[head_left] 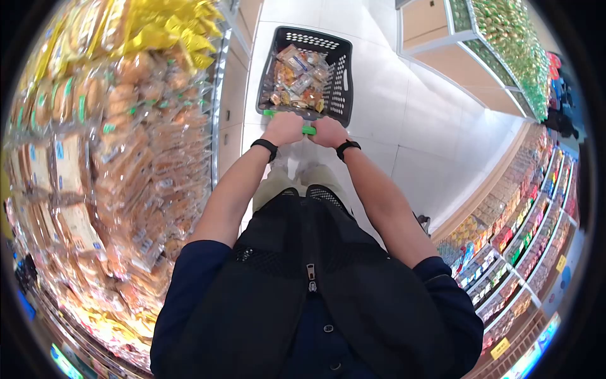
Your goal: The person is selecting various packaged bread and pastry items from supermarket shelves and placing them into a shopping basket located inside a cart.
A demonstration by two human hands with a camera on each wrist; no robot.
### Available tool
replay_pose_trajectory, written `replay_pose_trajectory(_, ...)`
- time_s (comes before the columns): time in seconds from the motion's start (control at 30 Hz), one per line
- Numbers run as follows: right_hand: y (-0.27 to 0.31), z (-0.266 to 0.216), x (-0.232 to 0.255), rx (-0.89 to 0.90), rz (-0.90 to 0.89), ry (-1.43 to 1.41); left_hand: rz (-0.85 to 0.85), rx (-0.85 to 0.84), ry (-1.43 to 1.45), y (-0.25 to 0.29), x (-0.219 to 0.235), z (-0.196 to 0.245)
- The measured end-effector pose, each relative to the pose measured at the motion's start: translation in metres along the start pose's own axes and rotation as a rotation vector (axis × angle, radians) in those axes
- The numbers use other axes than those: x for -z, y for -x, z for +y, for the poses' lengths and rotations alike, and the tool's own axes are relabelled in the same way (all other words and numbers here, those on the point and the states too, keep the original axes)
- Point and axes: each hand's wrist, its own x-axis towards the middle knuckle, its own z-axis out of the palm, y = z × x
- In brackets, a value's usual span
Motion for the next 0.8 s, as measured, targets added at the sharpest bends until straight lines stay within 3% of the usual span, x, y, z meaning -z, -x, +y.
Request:
replay_pose_trajectory(0.17,-0.037,0.019,0.050,0.022,-0.017,-0.046,-0.123,0.058,0.004,-0.057,0.037,-0.012)
replay_pose_trajectory(0.47,-0.107,0.077,0.128,0.105,0.006,-0.129,-0.085,0.089,-0.065,-0.155,0.090,-0.029)
replay_pose_trajectory(0.57,-0.127,0.092,0.157,0.131,-0.007,-0.147,-0.099,0.140,-0.064,-0.179,0.129,-0.021)
replay_pose_trajectory(0.8,-0.175,0.124,0.211,0.169,0.052,-0.100,-0.122,0.146,-0.104,-0.248,0.154,-0.043)
